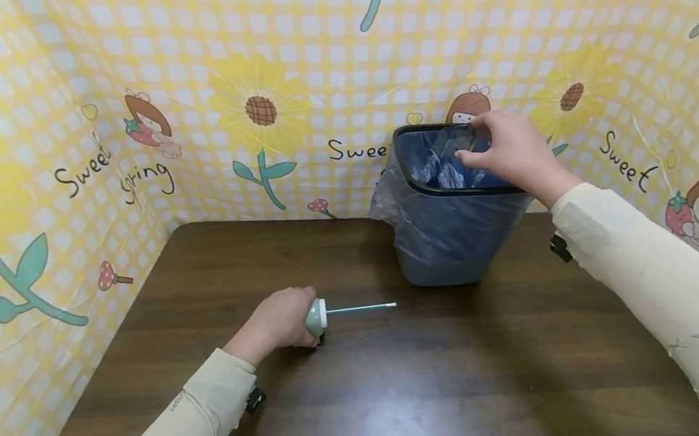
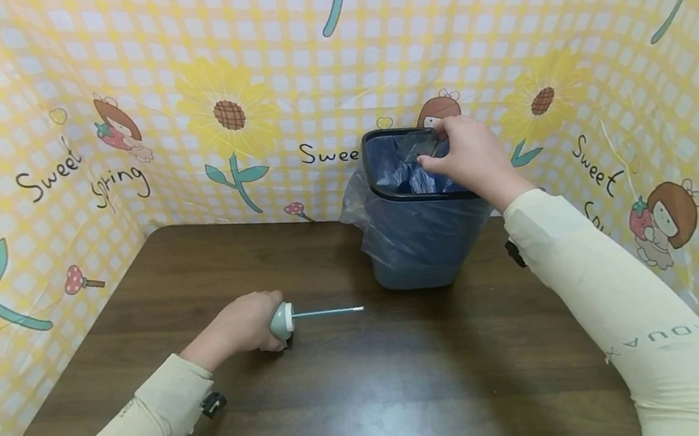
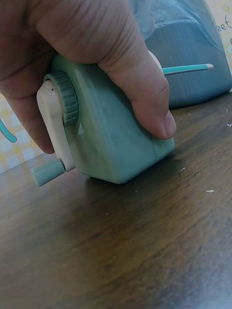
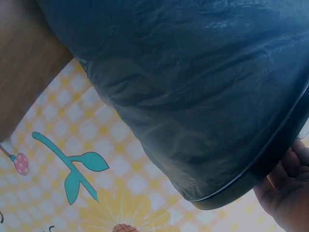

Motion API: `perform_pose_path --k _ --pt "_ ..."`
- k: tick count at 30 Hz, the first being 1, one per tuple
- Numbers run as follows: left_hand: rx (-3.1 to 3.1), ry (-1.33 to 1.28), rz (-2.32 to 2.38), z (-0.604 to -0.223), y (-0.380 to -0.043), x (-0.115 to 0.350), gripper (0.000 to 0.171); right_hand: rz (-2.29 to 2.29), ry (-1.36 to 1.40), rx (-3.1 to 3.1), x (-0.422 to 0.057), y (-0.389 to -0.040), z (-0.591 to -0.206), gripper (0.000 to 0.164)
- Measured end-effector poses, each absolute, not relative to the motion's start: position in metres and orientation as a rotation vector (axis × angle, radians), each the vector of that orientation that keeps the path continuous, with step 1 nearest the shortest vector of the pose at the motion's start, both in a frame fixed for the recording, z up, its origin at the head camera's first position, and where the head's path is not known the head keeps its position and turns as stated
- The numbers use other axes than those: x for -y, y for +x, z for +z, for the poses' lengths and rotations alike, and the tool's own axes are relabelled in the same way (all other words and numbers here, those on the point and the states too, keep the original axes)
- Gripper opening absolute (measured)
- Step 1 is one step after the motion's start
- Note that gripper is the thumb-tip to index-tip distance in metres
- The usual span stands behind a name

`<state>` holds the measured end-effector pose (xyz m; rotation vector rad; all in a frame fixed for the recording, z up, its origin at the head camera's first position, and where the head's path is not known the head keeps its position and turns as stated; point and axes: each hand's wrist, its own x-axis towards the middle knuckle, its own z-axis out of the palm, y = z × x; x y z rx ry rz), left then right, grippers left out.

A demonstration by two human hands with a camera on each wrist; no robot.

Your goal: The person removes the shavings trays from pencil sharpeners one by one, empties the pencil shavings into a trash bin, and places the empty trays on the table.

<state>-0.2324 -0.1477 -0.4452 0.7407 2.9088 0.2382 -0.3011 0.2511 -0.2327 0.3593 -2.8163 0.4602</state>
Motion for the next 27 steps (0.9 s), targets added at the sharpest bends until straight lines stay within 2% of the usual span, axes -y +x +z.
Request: perform_pose_path --k 27 --pt "-2.904 0.732 0.240 -0.4437 -0.2310 0.1465 0.060 0.865 0.191 2.826 -0.2576 -0.2968 -0.2410 0.074"
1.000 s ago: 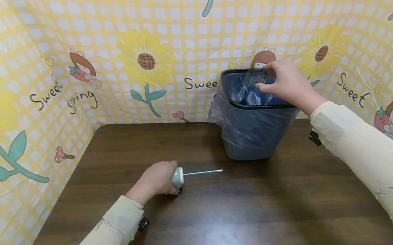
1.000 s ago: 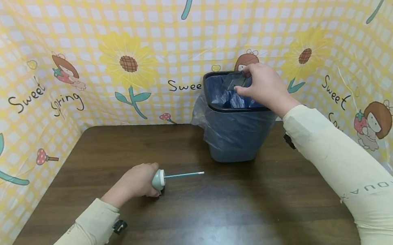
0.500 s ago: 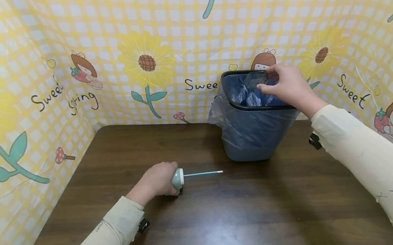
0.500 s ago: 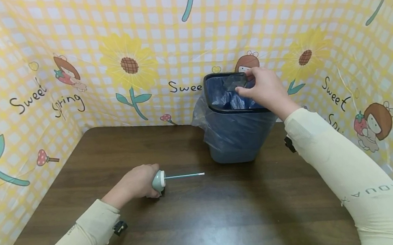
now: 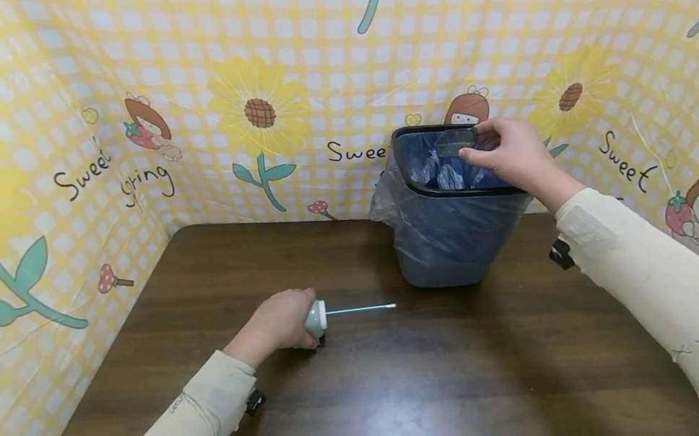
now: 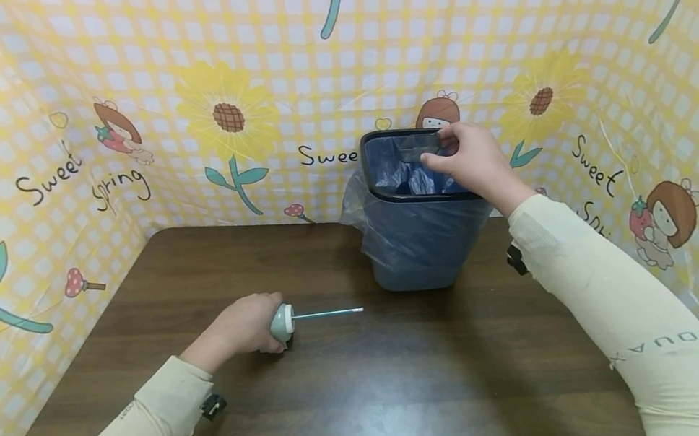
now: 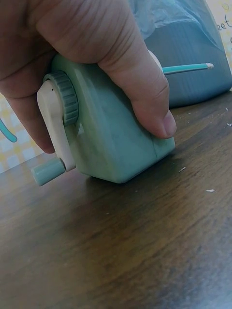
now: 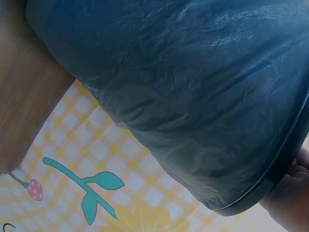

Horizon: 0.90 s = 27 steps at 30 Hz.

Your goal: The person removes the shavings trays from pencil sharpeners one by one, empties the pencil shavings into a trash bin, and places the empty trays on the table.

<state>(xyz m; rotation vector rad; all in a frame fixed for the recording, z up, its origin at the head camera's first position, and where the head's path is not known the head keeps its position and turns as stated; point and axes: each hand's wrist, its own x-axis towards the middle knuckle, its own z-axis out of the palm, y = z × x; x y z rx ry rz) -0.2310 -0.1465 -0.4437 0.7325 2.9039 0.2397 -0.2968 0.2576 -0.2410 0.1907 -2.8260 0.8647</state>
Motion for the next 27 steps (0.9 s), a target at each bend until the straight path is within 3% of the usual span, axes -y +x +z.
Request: perform_pose_path --k 27 --pt "-2.913 0.717 0.244 -0.4430 -0.2304 0.1457 0.060 1.061 0.204 2.791 -0.2644 -0.2957 -0.2435 0.075"
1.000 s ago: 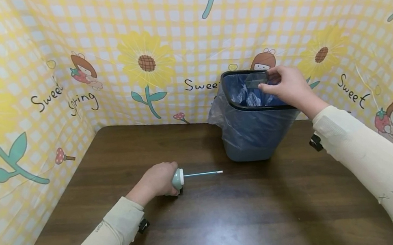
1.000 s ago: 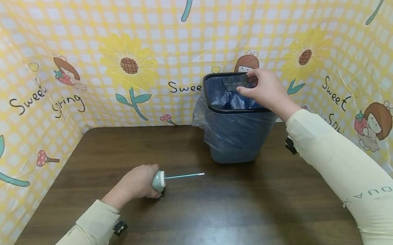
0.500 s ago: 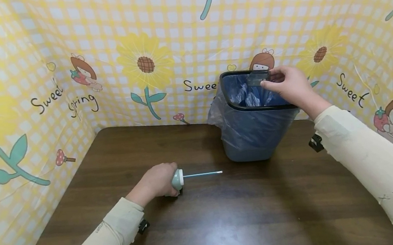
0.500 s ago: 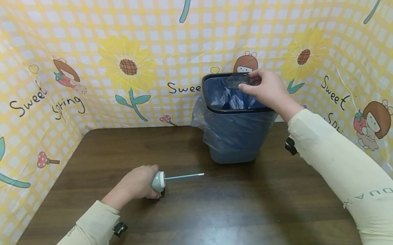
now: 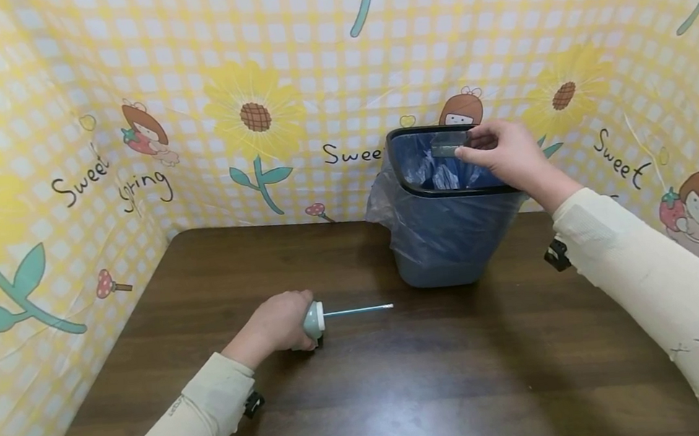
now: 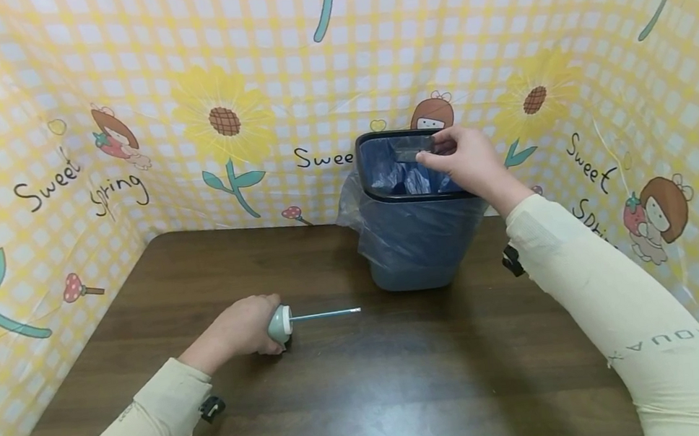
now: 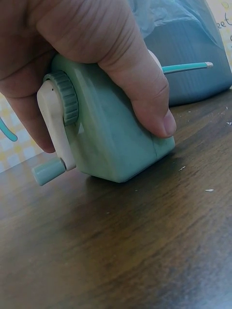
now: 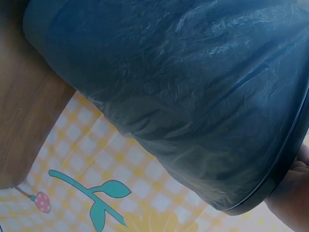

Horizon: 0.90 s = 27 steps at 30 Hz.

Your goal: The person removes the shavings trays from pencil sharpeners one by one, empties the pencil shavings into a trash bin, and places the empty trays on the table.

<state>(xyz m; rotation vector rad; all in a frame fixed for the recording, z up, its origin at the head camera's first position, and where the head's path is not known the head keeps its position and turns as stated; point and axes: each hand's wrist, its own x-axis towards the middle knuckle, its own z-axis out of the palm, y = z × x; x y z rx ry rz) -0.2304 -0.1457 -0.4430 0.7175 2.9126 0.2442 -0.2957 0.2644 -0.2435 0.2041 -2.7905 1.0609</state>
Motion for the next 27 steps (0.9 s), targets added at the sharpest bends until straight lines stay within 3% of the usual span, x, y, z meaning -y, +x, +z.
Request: perform_pose_path --k 27 --pt "-2.906 0.729 0.235 -0.443 -0.231 0.147 0.060 1.175 0.259 2.774 -0.246 -0.299 -0.242 0.059"
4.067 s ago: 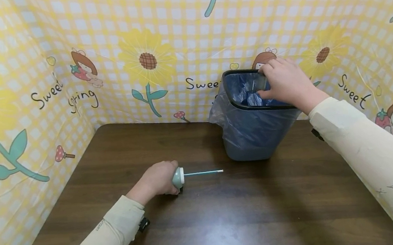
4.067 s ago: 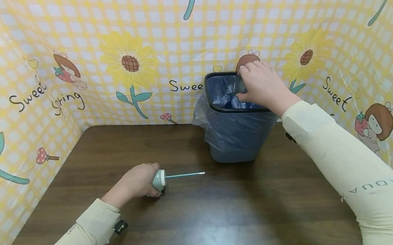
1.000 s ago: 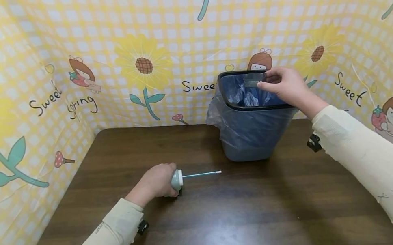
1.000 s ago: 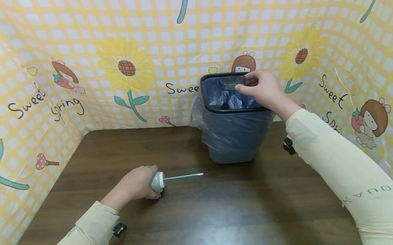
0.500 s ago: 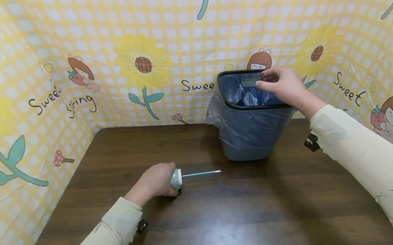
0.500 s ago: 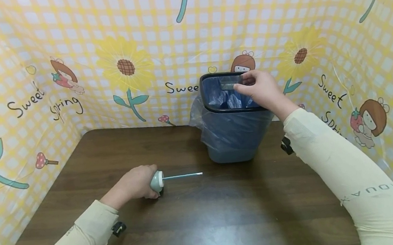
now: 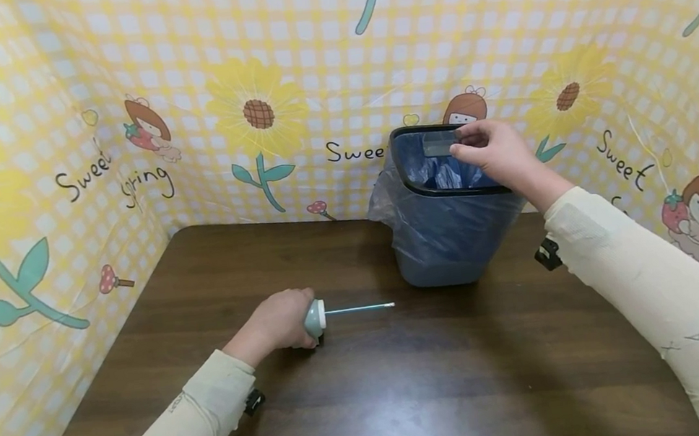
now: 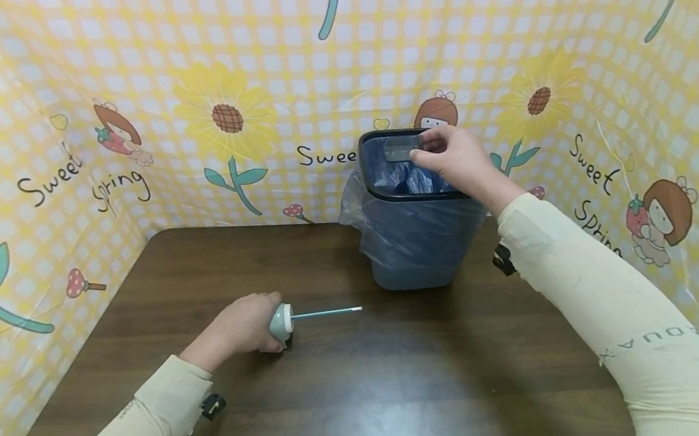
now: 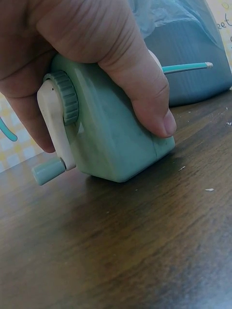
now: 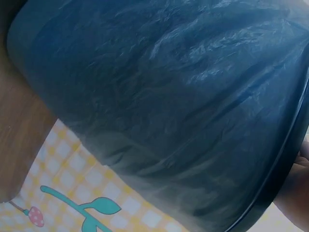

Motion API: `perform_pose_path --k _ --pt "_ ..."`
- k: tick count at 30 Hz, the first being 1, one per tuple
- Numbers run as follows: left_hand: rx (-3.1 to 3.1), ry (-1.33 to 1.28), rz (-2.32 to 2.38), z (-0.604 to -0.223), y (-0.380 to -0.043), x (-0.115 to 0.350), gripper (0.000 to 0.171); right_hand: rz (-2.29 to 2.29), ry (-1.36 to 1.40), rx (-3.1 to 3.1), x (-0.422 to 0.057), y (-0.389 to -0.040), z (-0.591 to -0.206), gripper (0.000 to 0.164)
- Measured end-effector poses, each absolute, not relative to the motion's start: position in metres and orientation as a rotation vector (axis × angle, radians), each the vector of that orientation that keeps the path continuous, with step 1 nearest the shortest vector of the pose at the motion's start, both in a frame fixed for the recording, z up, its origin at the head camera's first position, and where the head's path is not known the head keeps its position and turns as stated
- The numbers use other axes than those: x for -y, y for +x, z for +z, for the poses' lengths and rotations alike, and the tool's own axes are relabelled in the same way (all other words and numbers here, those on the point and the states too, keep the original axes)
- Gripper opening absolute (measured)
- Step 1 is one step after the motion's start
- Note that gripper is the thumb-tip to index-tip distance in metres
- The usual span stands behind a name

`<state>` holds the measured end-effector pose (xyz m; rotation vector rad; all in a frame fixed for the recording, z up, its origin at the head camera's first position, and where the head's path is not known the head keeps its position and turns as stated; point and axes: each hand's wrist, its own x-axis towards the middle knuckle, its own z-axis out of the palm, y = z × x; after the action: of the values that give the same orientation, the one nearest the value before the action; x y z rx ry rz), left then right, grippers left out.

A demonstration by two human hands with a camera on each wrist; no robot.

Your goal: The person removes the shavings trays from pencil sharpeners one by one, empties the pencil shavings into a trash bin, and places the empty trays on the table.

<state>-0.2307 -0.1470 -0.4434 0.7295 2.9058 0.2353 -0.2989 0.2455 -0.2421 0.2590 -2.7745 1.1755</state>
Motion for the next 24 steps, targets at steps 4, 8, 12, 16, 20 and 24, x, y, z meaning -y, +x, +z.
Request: perform_pose_path --k 4,8,12,16,20,24 --pt "-2.908 0.731 0.229 -0.444 -0.232 0.147 0.060 1.200 0.277 2.744 -0.241 -0.297 -0.242 0.058" --pt "-2.911 0.728 0.231 -0.445 -0.232 0.147 0.060 1.226 0.308 2.745 -0.235 -0.296 -0.243 0.058" --pt "-2.909 0.729 0.243 -0.445 -0.231 0.147 0.060 1.247 0.327 2.762 -0.230 -0.296 -0.245 0.059" --pt "-2.907 0.729 0.243 -0.446 -0.231 0.148 0.060 1.275 0.342 2.738 -0.225 -0.295 -0.245 0.059" --pt "-2.907 0.724 0.248 -0.446 -0.231 0.148 0.060 1.297 0.375 2.721 -0.218 -0.293 -0.244 0.057" --pt "-2.914 0.718 0.252 -0.447 -0.231 0.148 0.060 1.307 0.401 2.721 -0.213 -0.289 -0.243 0.056"
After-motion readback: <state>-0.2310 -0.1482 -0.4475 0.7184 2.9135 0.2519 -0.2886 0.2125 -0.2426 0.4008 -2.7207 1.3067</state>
